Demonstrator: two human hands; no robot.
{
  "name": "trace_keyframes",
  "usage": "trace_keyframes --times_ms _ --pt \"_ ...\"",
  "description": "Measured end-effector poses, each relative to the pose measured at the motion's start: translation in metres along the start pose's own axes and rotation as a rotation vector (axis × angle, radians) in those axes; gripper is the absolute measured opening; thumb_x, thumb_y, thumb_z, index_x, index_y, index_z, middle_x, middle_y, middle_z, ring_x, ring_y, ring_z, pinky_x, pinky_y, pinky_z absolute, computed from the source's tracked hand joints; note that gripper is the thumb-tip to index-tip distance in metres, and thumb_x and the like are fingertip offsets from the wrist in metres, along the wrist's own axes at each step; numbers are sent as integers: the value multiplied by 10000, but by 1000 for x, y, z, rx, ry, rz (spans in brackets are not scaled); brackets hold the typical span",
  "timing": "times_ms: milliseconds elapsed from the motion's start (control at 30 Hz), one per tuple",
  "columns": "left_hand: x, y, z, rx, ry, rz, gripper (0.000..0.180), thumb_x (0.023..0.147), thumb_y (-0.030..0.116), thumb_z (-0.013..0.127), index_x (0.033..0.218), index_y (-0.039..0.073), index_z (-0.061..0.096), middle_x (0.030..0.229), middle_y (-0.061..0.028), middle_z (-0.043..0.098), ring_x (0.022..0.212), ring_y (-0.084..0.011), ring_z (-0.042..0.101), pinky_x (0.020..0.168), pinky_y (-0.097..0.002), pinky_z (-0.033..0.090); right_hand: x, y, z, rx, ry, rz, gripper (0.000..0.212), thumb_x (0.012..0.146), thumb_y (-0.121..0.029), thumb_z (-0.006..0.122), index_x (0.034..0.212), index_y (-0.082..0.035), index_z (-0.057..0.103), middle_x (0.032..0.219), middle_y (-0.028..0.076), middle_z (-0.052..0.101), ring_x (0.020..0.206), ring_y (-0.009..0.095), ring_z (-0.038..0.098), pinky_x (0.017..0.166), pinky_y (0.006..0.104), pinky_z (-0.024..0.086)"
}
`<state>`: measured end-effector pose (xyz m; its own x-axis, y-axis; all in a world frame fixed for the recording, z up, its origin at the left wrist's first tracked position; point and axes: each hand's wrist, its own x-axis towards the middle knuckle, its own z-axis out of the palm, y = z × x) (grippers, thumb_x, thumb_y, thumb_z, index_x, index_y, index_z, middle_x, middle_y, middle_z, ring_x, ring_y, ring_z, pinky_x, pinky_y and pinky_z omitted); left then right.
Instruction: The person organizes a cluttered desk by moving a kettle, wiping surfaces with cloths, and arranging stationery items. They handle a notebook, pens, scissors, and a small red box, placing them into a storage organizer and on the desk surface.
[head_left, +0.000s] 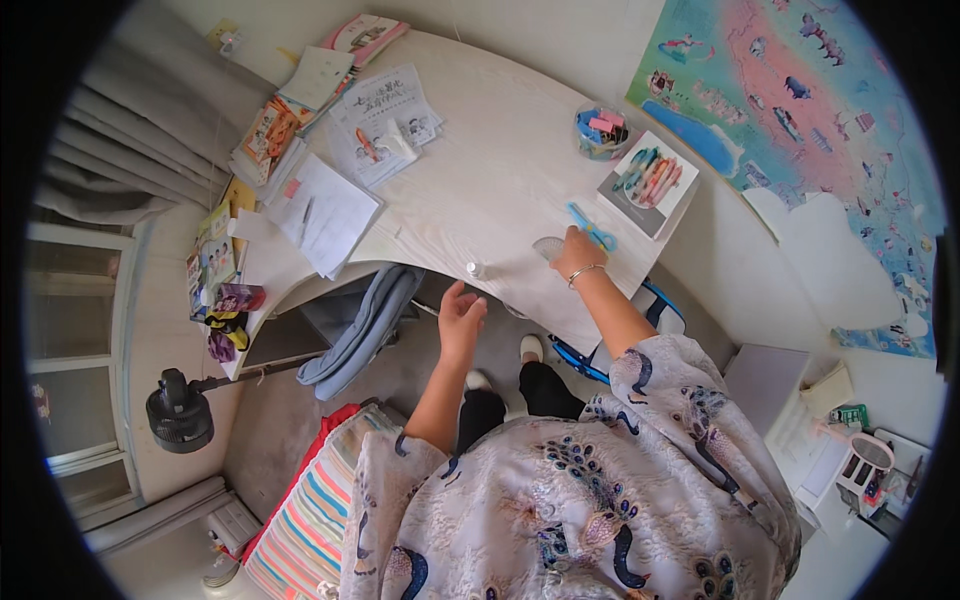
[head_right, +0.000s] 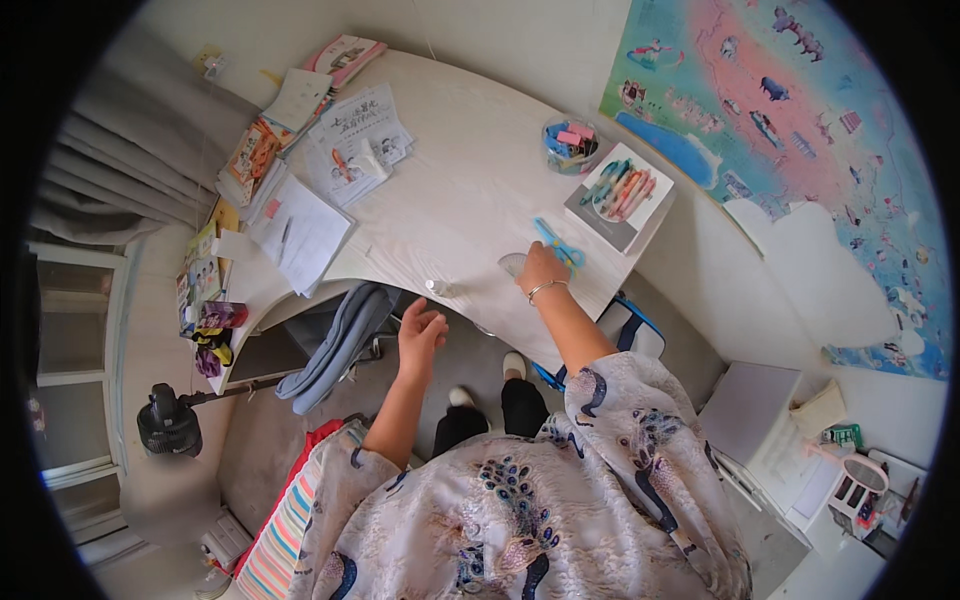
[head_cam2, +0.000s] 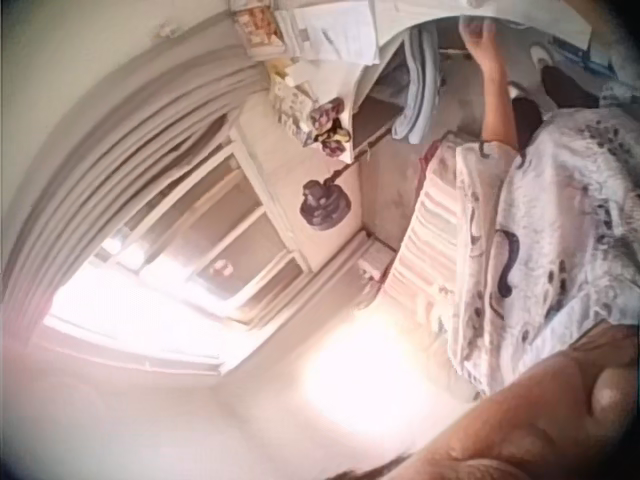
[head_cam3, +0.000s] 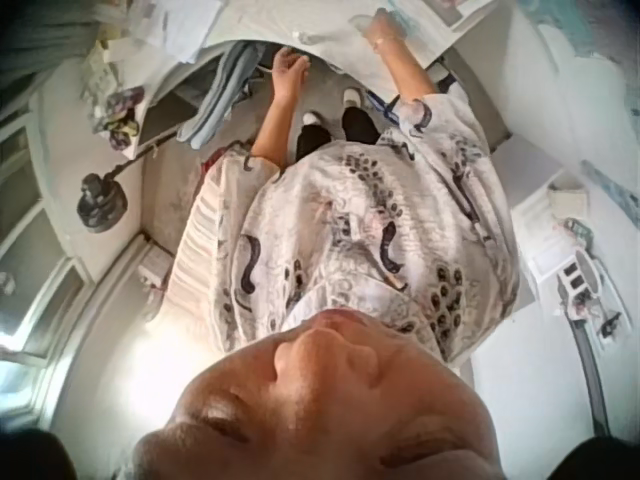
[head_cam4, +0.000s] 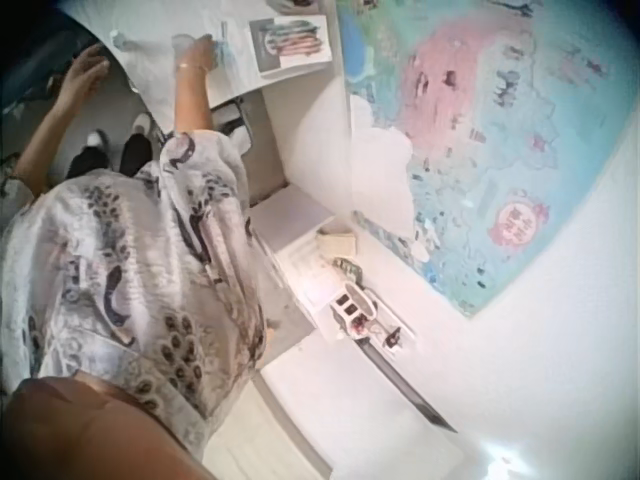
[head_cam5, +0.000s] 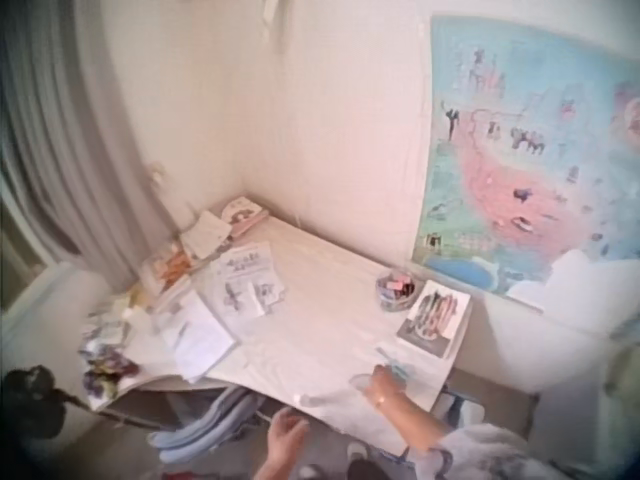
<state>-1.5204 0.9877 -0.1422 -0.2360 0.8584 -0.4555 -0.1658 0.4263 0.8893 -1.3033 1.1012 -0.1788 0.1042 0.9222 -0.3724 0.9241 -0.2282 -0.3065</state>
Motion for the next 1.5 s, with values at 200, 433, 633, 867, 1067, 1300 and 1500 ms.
trace_keyframes --times_ms 200,433,633,867,1067,1300,1500 --pt "63 -32 5 542 62 330 658 755 88 704 1328 52 383 994 -88 507 748 -112 545 606 -264 465 12 4 5 -49 -18 -36 467 676 -224 714 1044 -17 515 1068 169 563 946 315 604 762 414 514" --pt "82 -23 17 371 -49 340 322 783 117 687 1078 33 586 939 -66 547 733 -137 544 670 -261 468 5 33 18 326 210 -47 297 702 -150 695 920 -40 525 768 133 622 720 289 628 610 379 487" --pt "81 52 42 88 -382 54 400 874 243 603 1184 6 515 831 -15 572 692 -74 528 572 -209 408 10 75 -5 787 216 38 175 719 -72 667 865 -29 580 718 131 625 680 275 625 626 361 492" --pt "96 85 52 -135 -567 -109 419 870 293 616 1176 19 532 807 1 554 639 -80 518 537 -206 396 2 56 -26 330 425 40 204 760 -118 633 946 -50 581 891 137 617 844 274 607 743 357 491" --pt "101 87 48 -252 -551 -221 315 881 323 596 1044 54 581 764 -2 542 586 -81 489 516 -213 394 -2 60 -10 236 289 170 241 771 -174 635 978 -70 568 986 146 568 896 318 580 736 398 479" --pt "101 86 49 -212 -508 -195 285 893 350 569 976 77 582 742 3 532 602 -70 493 513 -206 400 -33 -8 -63 735 -7 -237 338 753 -225 706 998 -41 563 889 104 622 745 175 598 668 306 486" --pt "96 108 60 -208 -517 -162 307 891 334 575 1024 58 591 760 -2 538 607 -86 491 517 -215 393 -42 -57 -60 1070 62 -405 312 782 -146 701 1011 10 558 819 60 635 676 100 577 625 232 478"
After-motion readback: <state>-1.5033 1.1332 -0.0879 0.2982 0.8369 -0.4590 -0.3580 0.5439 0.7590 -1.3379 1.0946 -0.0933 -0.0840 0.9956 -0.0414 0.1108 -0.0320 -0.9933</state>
